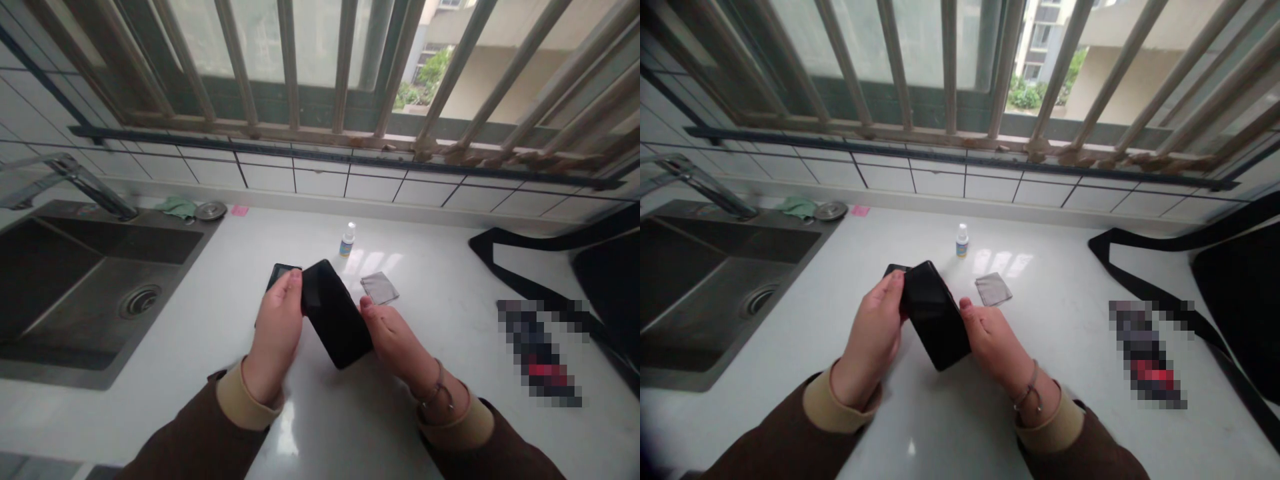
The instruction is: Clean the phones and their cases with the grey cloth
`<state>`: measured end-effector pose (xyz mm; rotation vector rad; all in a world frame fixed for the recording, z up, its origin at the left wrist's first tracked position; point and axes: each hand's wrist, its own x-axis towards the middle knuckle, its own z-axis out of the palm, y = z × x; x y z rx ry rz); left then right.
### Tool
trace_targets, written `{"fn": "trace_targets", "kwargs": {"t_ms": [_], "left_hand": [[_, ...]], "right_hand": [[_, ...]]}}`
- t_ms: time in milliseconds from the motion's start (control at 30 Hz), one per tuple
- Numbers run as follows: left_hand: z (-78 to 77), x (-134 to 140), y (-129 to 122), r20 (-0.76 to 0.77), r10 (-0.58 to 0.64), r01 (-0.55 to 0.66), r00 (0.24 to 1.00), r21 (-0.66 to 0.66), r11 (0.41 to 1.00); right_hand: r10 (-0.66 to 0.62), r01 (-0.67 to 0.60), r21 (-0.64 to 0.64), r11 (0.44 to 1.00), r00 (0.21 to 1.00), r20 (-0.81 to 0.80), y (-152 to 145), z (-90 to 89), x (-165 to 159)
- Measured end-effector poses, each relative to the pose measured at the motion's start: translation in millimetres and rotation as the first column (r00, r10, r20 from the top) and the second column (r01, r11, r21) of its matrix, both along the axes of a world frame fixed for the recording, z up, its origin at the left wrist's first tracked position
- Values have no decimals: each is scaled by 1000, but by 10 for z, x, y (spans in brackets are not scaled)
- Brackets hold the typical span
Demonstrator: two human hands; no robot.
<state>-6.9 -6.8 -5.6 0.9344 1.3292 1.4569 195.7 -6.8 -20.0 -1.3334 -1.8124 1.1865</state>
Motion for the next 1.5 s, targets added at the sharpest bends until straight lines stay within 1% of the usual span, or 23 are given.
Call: {"fn": "trace_targets", "kwargs": {"t_ms": [67, 133, 233, 300, 400, 467, 500, 567, 667, 733, 900, 1000, 1100, 1167, 1233, 1267, 1300, 1333, 1367, 1400, 1433, 1467, 1500], "left_hand": [[5, -24, 55, 191, 105, -111, 976, 22, 994], [24, -35, 87, 283, 138, -151, 949, 23, 988], [46, -26, 93, 328, 143, -142, 934, -29, 989], [51, -7, 78, 349, 147, -126, 926, -82, 989], [61, 16, 56, 362, 136, -100, 922, -115, 988], [69, 14, 50, 367, 136, -106, 920, -100, 989], [72, 8, 51, 370, 142, -116, 918, -91, 989], [75, -10, 59, 379, 147, -128, 914, -76, 989], [69, -29, 73, 384, 126, -105, 915, -75, 992], [67, -27, 76, 384, 110, -87, 917, -77, 993], [70, -14, 77, 382, 83, -60, 921, -71, 996], [49, -35, 93, 364, 110, -84, 925, -88, 993], [7, -73, 110, 254, 95, -71, 963, -100, 992], [-9, -101, 115, 131, -1, 16, 991, -114, 993], [2, -132, 116, -63, -131, 120, 989, -148, 982], [17, -150, 116, -207, -170, 139, 964, -154, 978], [36, -169, 116, -387, -177, 134, 905, -136, 982], [55, -191, 116, -579, -140, 108, 803, -91, 990], [72, -213, 116, -746, -69, 74, 662, -27, 997], [84, -234, 115, -866, 13, 35, 500, 35, 999], [89, -254, 113, -938, 68, -7, 341, 70, 998], [89, -270, 109, -975, 77, -56, 209, 67, 996], [85, -282, 104, -992, 38, -109, 117, 26, 994]], "right_hand": [[32, -34, -78, 996, 999, -22, 4, -12, 10], [33, -37, -97, 995, 999, -40, 7, -18, 22], [1, -1, -13, 1000, 1000, 6, 11, -8, 43], [-47, 45, 45, 998, 998, 44, 17, 7, 53], [-127, 124, 68, 990, 991, 42, 24, 18, 56], [-129, 130, 10, 991, 991, -27, 24, 12, 45], [-109, 106, -40, 994, 991, -83, 21, 8, 35], [-42, 7, -165, 986, 976, -212, 16, 6, 7], [28, -141, -301, 943, 936, -350, 16, 28, -36], [26, -157, -324, 933, 927, -373, 23, 49, -53], [-15, -115, -331, 937, 931, -366, 37, 64, -45], [-22, -124, -375, 919, 932, -363, 25, 49, -29], [-4, -148, -391, 909, 933, -361, 9, 37, -22], [35, -175, -390, 904, 939, -342, 2, 35, -28], [73, -203, -389, 899, 943, -324, -1, 34, -41], [83, -206, -381, 901, 945, -315, 0, 30, -47], [80, -197, -371, 907, 948, -307, 3, 22, -52], [66, -174, -360, 916, 953, -295, 9, 8, -54], [41, -139, -349, 927, 961, -274, 19, -11, -53], [11, -97, -339, 936, 969, -246, 31, -35, -49], [-19, -54, -330, 942, 977, -214, 45, -62, -41], [-44, -15, -321, 947, 983, -177, 60, -90, -31], [-60, 16, -310, 951, 989, -133, 74, -115, -21]]}}
